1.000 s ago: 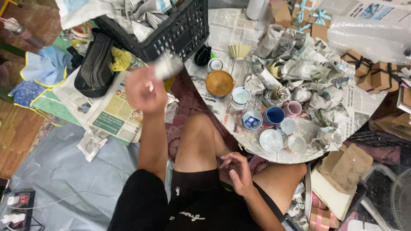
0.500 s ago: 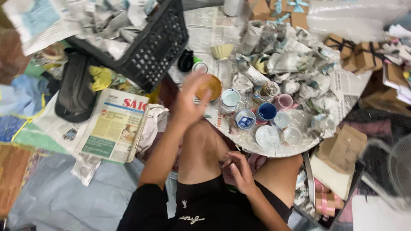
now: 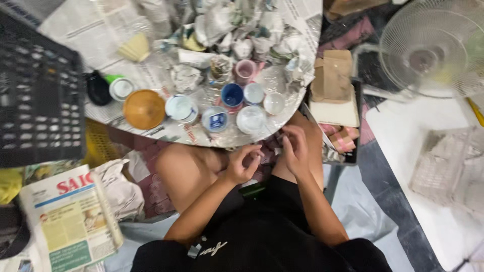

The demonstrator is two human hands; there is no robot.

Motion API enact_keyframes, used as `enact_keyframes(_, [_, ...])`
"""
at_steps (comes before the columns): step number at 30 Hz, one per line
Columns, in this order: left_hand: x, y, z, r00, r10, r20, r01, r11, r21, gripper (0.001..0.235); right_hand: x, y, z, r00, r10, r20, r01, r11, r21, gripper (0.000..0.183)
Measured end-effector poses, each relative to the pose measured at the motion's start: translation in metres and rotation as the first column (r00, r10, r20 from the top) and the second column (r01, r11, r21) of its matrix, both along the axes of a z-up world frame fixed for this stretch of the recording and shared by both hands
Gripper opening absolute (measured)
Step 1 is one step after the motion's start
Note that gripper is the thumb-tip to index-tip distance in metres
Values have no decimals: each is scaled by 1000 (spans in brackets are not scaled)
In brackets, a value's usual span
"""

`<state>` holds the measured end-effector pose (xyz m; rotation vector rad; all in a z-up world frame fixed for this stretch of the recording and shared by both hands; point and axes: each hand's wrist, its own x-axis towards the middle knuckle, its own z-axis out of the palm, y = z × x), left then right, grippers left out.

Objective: The person sits cross-legged and wraps small cups with newspaper sheets. They fold the paper around each cup, tuck the edges, and place the wrapped items on the table. The process is repeated for several cups.

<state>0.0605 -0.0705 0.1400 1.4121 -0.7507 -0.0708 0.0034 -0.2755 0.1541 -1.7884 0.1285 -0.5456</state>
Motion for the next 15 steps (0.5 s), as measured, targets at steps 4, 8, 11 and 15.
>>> enact_keyframes(4, [-22, -13, -36, 996, -86, -33, 88, 993, 82, 49, 34, -46, 0, 959, -218, -181, 178, 961, -213, 27])
enact_keyframes(8, [-21, -19, -44, 986, -164, 16, 156, 961, 230, 56, 92, -93, -17, 954, -295, -61, 222, 827, -516, 56])
enact_keyframes(11, [-14, -23, -40, 991, -115, 74, 96, 970, 222, 57, 129, -115, -38, 946, -322, -46, 237, 779, -581, 65])
enact_keyframes(15, [-19, -16, -35, 1000, 2, 28, -8, 971, 239, 55, 152, -143, -77, 961, -261, -88, 176, 829, -531, 56])
